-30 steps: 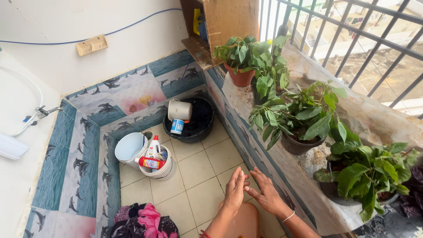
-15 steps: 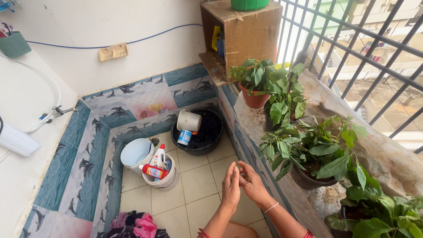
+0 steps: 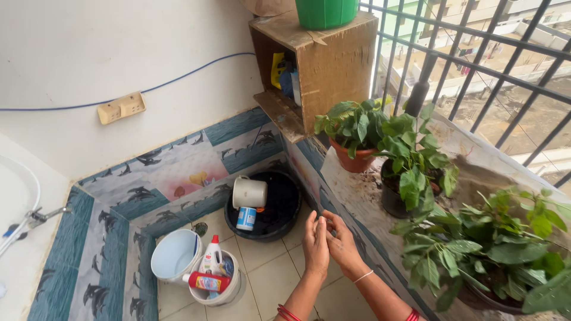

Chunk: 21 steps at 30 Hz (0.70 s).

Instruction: The person uses a wooden stick to scrape white residue off the leaves of several potted plants on a balcony. They repeatedly dip the stick into a bag of white powder and apply it to the leaves, then scrape the surface to remove the buildup.

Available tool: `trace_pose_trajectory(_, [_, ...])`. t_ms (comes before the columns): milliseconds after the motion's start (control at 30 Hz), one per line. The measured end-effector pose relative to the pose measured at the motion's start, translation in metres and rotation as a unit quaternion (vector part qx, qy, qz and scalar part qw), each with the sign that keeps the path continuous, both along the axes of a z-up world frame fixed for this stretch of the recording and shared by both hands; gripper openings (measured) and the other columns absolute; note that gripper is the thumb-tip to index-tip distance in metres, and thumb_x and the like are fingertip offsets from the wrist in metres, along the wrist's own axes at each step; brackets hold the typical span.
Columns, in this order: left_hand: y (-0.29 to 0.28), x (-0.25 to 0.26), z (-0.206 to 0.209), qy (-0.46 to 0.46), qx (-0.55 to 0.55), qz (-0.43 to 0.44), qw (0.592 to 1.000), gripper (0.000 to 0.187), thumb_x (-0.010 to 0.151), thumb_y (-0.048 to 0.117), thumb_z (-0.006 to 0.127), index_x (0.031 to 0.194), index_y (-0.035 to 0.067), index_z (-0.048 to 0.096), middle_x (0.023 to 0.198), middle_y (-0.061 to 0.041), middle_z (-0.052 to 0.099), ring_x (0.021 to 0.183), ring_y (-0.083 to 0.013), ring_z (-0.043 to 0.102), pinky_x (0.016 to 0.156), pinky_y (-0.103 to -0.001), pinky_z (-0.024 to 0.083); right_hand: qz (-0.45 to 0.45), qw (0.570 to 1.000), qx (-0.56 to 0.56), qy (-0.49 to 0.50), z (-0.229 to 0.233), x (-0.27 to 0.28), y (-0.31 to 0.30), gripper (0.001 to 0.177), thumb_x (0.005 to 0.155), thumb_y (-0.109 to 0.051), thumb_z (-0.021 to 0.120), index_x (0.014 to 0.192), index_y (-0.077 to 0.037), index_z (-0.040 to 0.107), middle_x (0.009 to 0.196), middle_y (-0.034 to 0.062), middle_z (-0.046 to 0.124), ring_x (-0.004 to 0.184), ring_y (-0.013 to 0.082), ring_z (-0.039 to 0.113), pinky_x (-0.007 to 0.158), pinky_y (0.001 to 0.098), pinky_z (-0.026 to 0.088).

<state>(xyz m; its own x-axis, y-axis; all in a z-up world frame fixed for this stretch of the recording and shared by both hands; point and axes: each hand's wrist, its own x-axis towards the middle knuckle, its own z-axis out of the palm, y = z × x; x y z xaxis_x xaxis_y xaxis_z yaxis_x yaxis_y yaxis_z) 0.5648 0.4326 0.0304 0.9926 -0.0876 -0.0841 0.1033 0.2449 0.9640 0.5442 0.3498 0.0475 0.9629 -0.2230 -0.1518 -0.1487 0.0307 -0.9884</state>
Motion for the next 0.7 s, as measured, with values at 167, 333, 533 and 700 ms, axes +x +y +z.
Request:
trace_pose_trajectory(167, [0.037, 0.103, -0.020, 0.002, 0.028, -0.015, 0.999, 0.055, 0.100, 0.032, 0.057, 0.144, -0.001, 0.050, 0.130, -0.016, 0.069, 0.117, -0.0195, 0.067, 0.100, -0.033, 0.052, -0.045, 0.999, 0.004, 0.026, -0.008, 0.100, 0.035, 0.049, 0.094, -0.026, 0.063, 0.140, -0.012, 0.056, 0.127, 0.0132, 0.070, 0.113, 0.0205, 0.068, 0.092, 0.0354, 0.054])
trace_pose_trajectory(333, [0.039, 0.198, -0.017, -0.082, 0.016, -0.025, 0.996, 0.051, 0.100, 0.027, 0.060, 0.139, -0.004, 0.053, 0.135, -0.018, 0.065, 0.122, -0.0212, 0.065, 0.103, -0.033, 0.051, -0.133, 0.989, -0.030, -0.049, -0.012, 0.184, 0.050, 0.040, 0.095, -0.020, 0.064, 0.132, -0.006, 0.065, 0.120, 0.0143, 0.074, 0.106, 0.0192, 0.070, 0.089, 0.0317, 0.056])
trace_pose_trajectory(533, [-0.005, 0.319, 0.061, -0.169, -0.050, -0.041, 0.983, 0.052, 0.100, 0.025, 0.059, 0.142, -0.005, 0.050, 0.140, -0.022, 0.062, 0.125, -0.0266, 0.062, 0.103, -0.037, 0.051, -0.193, 0.961, 0.036, -0.194, 0.053, 0.302, 0.018, 0.040, 0.095, -0.015, 0.063, 0.133, -0.003, 0.061, 0.125, 0.0150, 0.071, 0.102, 0.0195, 0.070, 0.087, 0.0306, 0.057])
trace_pose_trajectory(700, [-0.038, 0.397, 0.124, -0.167, -0.143, -0.121, 0.968, 0.064, 0.105, 0.035, 0.050, 0.155, -0.002, 0.032, 0.160, -0.021, 0.041, 0.147, -0.0275, 0.042, 0.120, -0.039, 0.033, -0.195, 0.965, 0.040, -0.173, 0.129, 0.389, -0.027, 0.056, 0.096, -0.019, 0.064, 0.148, -0.008, 0.046, 0.144, 0.0189, 0.056, 0.123, 0.0237, 0.061, 0.098, 0.0355, 0.052])
